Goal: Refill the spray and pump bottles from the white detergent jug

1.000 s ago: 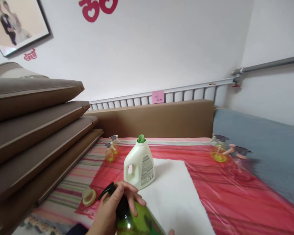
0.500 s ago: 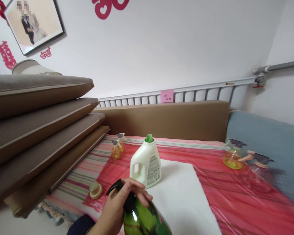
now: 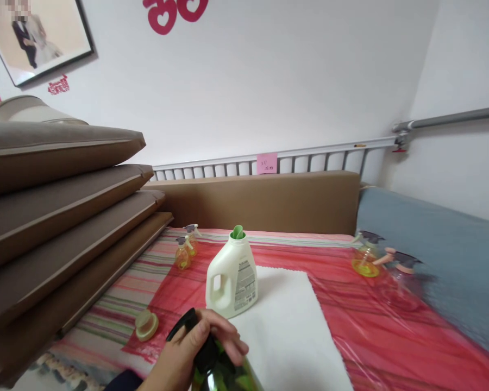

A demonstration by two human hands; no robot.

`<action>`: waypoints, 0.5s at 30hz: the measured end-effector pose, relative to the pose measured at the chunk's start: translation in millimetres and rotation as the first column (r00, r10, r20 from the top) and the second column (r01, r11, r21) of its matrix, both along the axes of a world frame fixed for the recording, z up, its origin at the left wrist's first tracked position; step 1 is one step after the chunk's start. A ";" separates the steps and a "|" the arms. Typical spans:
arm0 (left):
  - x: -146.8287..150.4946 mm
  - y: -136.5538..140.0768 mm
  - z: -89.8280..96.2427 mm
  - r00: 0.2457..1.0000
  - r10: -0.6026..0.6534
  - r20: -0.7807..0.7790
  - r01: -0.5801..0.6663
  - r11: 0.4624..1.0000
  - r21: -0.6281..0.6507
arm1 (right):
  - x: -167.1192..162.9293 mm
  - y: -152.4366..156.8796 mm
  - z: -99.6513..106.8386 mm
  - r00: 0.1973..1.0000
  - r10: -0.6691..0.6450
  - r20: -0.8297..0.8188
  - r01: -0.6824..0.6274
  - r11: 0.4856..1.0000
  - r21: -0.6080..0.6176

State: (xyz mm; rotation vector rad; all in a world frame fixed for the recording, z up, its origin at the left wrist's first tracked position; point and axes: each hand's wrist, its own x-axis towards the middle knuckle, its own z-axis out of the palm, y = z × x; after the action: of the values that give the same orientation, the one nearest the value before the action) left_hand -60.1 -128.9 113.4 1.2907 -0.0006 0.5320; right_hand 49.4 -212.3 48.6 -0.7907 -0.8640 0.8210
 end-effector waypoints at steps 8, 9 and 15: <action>0.3 3.5 -7.1 0.992 -0.125 0.028 0.125 0.992 -0.006 | 4.8 12.6 -11.7 0.982 -0.044 0.186 0.034 0.998 0.057; 0.7 3.9 -7.5 0.992 -0.120 0.034 0.120 0.993 0.007 | 5.4 13.4 -12.6 0.977 -0.047 0.206 0.036 0.998 0.058; 4.4 5.5 -6.4 0.977 -0.199 0.075 0.197 0.980 0.034 | 8.9 11.7 -17.9 0.958 -0.055 0.283 0.046 0.998 0.037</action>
State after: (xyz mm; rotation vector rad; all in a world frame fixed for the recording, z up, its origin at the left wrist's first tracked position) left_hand -55.7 -123.4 107.0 1.2782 -0.1996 0.4115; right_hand 58.3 -200.6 30.7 -0.9142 -1.1039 0.6564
